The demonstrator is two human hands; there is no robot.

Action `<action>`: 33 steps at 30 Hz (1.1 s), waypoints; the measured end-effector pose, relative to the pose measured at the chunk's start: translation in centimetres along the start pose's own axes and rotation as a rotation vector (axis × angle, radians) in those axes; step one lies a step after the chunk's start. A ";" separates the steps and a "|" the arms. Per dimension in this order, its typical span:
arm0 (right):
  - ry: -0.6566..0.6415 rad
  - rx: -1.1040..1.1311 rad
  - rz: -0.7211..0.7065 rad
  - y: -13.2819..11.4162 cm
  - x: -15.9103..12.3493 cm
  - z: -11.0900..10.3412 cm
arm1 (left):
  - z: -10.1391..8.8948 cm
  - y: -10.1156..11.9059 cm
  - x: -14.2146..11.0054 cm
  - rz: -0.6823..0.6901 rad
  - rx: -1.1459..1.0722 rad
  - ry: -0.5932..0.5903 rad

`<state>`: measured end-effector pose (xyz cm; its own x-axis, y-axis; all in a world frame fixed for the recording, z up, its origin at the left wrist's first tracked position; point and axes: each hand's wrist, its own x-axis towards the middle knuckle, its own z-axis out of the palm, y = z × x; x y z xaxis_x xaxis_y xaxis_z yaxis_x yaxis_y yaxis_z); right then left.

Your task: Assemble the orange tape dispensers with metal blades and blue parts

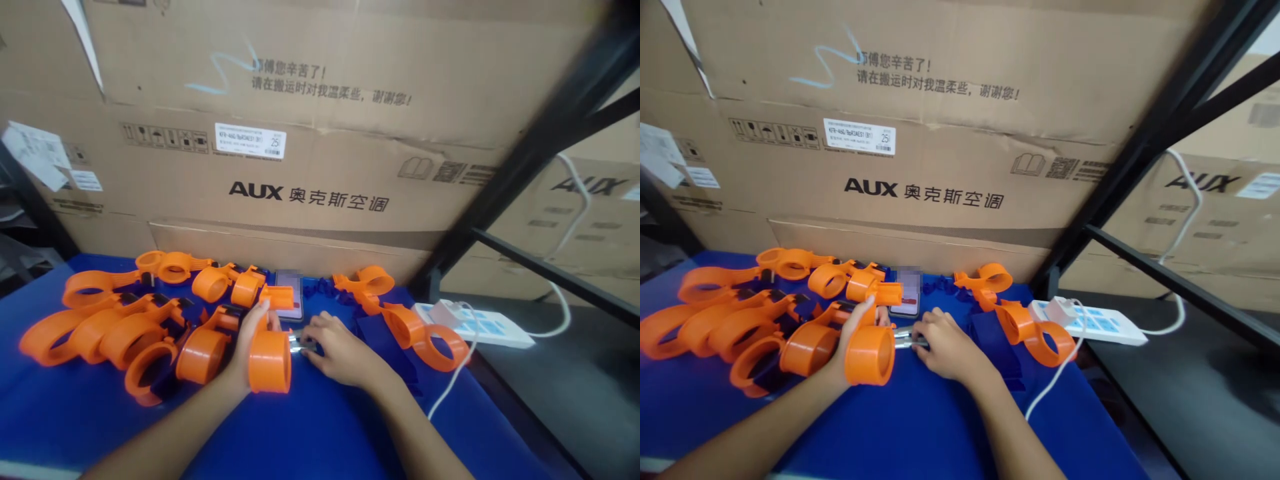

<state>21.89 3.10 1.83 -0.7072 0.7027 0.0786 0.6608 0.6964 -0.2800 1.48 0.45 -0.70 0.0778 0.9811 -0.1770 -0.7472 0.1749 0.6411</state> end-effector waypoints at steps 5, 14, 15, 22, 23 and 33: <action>0.054 -0.062 0.025 -0.5 0.4 -0.6 | -0.2 -0.3 -0.1 0.049 0.028 0.002; 0.364 0.339 0.137 -1.6 0.1 -2.0 | -0.3 -0.7 -0.6 0.113 0.120 -0.021; 0.398 0.382 0.124 -1.8 0.1 -2.0 | -0.4 -0.7 -0.5 0.129 0.153 -0.028; 0.567 0.671 0.119 -2.0 0.1 -1.9 | -0.8 -0.8 -0.1 0.184 0.271 -0.063; 0.575 0.726 0.127 -2.0 0.0 -1.9 | -0.8 -0.8 -0.1 0.185 0.274 -0.065; 0.492 0.989 0.164 -2.5 0.7 -0.9 | 0.0 -0.4 -0.9 0.082 0.187 -0.099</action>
<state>19.99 1.99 3.45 -0.3082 0.9091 0.2804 0.0910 0.3215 -0.9425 1.76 -0.47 -0.82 0.0932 0.9944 -0.0499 -0.6189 0.0971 0.7795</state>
